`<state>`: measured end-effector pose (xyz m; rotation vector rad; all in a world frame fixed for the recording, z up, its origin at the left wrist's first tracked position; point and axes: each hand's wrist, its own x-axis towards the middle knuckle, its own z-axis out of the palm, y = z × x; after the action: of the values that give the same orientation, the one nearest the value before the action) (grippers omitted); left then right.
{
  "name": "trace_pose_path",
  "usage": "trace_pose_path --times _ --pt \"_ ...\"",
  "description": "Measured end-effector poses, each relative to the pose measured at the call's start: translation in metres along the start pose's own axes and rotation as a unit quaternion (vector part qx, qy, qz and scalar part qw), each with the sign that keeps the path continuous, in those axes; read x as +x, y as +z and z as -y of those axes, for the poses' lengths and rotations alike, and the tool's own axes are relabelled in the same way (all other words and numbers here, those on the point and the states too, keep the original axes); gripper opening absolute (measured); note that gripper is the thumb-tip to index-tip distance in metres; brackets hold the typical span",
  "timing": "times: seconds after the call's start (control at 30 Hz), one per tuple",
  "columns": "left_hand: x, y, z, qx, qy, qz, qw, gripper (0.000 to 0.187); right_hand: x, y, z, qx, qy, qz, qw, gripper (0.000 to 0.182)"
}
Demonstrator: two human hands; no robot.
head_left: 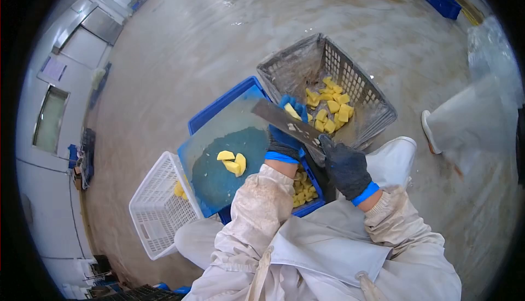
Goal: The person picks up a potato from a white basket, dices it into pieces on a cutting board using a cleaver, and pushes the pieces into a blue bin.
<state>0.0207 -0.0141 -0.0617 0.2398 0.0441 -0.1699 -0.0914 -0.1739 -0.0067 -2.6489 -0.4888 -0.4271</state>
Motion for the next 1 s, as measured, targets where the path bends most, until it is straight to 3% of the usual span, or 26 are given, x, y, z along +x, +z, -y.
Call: trace_pose_path --times 0.07,0.2,0.23,0.27,0.3,0.33,0.37,0.4,0.43,0.5,0.67,0.77,0.83,0.9,0.97,1.0 --pt "-0.001 -0.006 0.012 0.086 -0.022 -0.11 0.99 0.032 0.005 0.002 0.002 -0.001 0.016 0.015 1.0 0.043" --pt "0.003 -0.008 0.023 0.122 0.018 -0.106 0.987 0.03 0.008 0.009 -0.013 0.038 0.053 0.019 0.998 0.037" --pt "0.002 -0.013 0.025 0.293 0.071 -0.029 0.953 0.03 0.008 0.018 -0.018 0.04 0.051 0.018 0.998 0.037" --pt "0.006 -0.016 0.025 0.453 0.122 0.053 0.881 0.031 0.01 0.028 -0.029 0.116 0.078 -0.004 0.99 0.032" --pt "0.009 -0.012 0.025 0.453 0.122 0.055 0.881 0.031 0.012 0.029 -0.035 0.191 0.105 -0.023 0.976 0.028" --pt "0.01 -0.011 0.023 0.301 0.058 -0.004 0.952 0.033 0.014 0.029 -0.04 0.191 0.106 -0.021 0.976 0.028" --pt "0.011 -0.009 0.021 0.138 -0.006 -0.063 0.988 0.035 0.019 0.029 -0.045 0.386 0.225 0.01 0.895 0.023" --pt "0.01 -0.004 0.021 0.127 -0.014 -0.076 0.989 0.039 0.023 0.029 -0.047 0.558 0.331 0.042 0.76 0.019" --pt "0.009 0.001 0.021 0.128 -0.012 -0.078 0.989 0.039 0.025 0.03 -0.049 0.559 0.33 0.045 0.759 0.019" --pt "0.009 0.007 0.02 0.023 -0.026 -0.074 0.997 0.041 0.028 0.029 -0.054 0.626 0.43 -0.018 0.65 0.019" --pt "0.003 0.02 0.005 0.007 -0.007 -0.046 0.999 0.041 0.025 0.022 -0.056 0.634 0.459 -0.063 0.62 0.022" --pt "-0.016 0.02 -0.024 -0.037 -0.024 -0.048 0.998 0.039 0.025 0.03 -0.061 0.61 0.433 -0.081 0.658 0.022" --pt "-0.038 0.007 -0.054 0.137 0.032 0.031 0.99 0.038 0.023 0.027 -0.058 0.612 0.429 -0.056 0.662 0.022" --pt "-0.082 -0.001 -0.091 0.322 0.092 -0.044 0.941 0.041 0.022 0.026 -0.056 0.581 0.434 -0.065 0.685 0.02" --pt "-0.131 -0.018 -0.125 0.531 0.19 -0.135 0.815 0.042 0.02 0.026 -0.056 0.568 0.409 -0.054 0.712 0.02" --pt "-0.151 -0.046 -0.15 0.53 0.197 -0.145 0.812 0.042 0.02 0.024 -0.053 0.553 0.401 -0.034 0.729 0.019"
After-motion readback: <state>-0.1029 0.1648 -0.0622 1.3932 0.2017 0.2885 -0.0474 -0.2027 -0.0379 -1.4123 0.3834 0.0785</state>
